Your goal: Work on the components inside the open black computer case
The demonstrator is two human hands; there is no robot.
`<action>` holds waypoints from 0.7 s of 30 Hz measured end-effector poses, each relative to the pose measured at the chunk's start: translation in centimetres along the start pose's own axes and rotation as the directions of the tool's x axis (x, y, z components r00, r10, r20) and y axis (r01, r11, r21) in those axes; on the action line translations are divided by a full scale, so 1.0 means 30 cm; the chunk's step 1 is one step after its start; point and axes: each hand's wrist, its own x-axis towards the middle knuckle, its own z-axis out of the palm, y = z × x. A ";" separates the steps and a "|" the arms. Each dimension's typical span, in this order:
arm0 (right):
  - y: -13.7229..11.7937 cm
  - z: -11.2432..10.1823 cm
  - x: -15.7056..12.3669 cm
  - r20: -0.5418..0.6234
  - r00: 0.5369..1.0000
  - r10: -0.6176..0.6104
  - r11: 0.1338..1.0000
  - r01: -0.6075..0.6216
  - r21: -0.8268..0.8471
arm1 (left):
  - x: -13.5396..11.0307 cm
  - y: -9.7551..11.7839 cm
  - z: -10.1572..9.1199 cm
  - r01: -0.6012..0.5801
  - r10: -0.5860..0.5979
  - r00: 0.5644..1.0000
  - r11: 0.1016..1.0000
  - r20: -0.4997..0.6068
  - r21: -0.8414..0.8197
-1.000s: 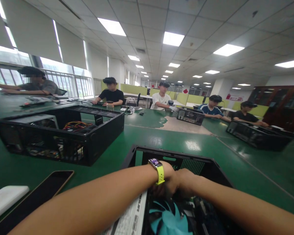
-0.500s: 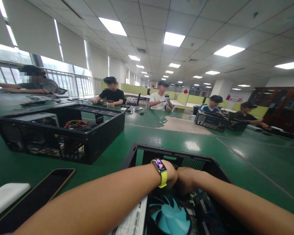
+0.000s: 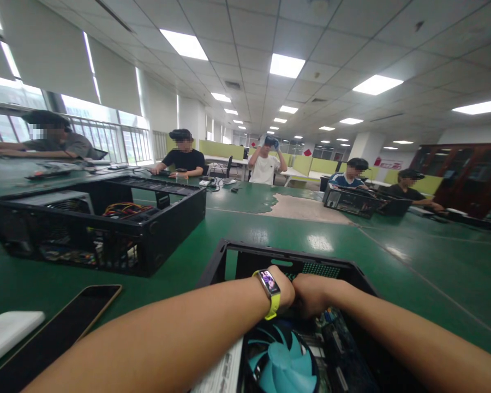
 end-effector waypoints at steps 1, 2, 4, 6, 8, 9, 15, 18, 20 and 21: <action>0.001 0.002 0.001 0.002 1.000 0.009 1.000 -0.009 0.019 | -0.002 0.003 -0.004 -0.001 -0.003 0.998 0.998 0.059 0.068; 0.002 0.004 0.002 0.006 1.000 0.017 0.999 -0.017 0.037 | -0.005 0.006 -0.008 -0.004 -0.005 0.996 0.994 0.088 0.107; 0.006 0.010 0.007 0.015 1.000 0.027 0.998 -0.027 0.060 | -0.013 0.009 -0.019 -0.015 0.006 0.996 0.994 0.087 0.111; 0.010 0.017 0.012 0.015 0.999 0.035 0.998 -0.036 0.059 | -0.022 0.007 -0.028 -0.028 0.017 0.995 0.993 0.094 0.111; 0.015 0.023 0.017 0.014 0.999 0.046 0.998 -0.046 0.048 | -0.033 0.003 -0.036 -0.054 0.042 0.993 0.993 0.113 0.103; 0.016 0.025 0.019 0.009 0.999 0.046 0.998 -0.046 0.042 | -0.038 0.001 -0.039 -0.067 0.055 0.991 0.993 0.120 0.100; 0.008 0.024 0.017 -0.037 0.999 0.029 0.999 -0.029 0.015 | -0.057 0.017 -0.048 -0.013 0.001 0.996 0.992 0.093 0.125; -0.001 0.023 0.018 -0.066 0.997 0.027 1.000 -0.026 0.017 | -0.060 0.028 -0.052 0.035 -0.047 0.995 0.990 0.086 0.135; -0.004 0.025 0.024 -0.045 0.998 0.052 0.999 -0.051 0.011 | -0.065 0.030 -0.059 0.016 -0.035 0.991 0.989 0.130 0.144; -0.004 0.027 0.028 -0.023 0.997 0.067 0.998 -0.067 0.006 | -0.068 0.030 -0.062 0.001 -0.024 0.988 0.989 0.150 0.148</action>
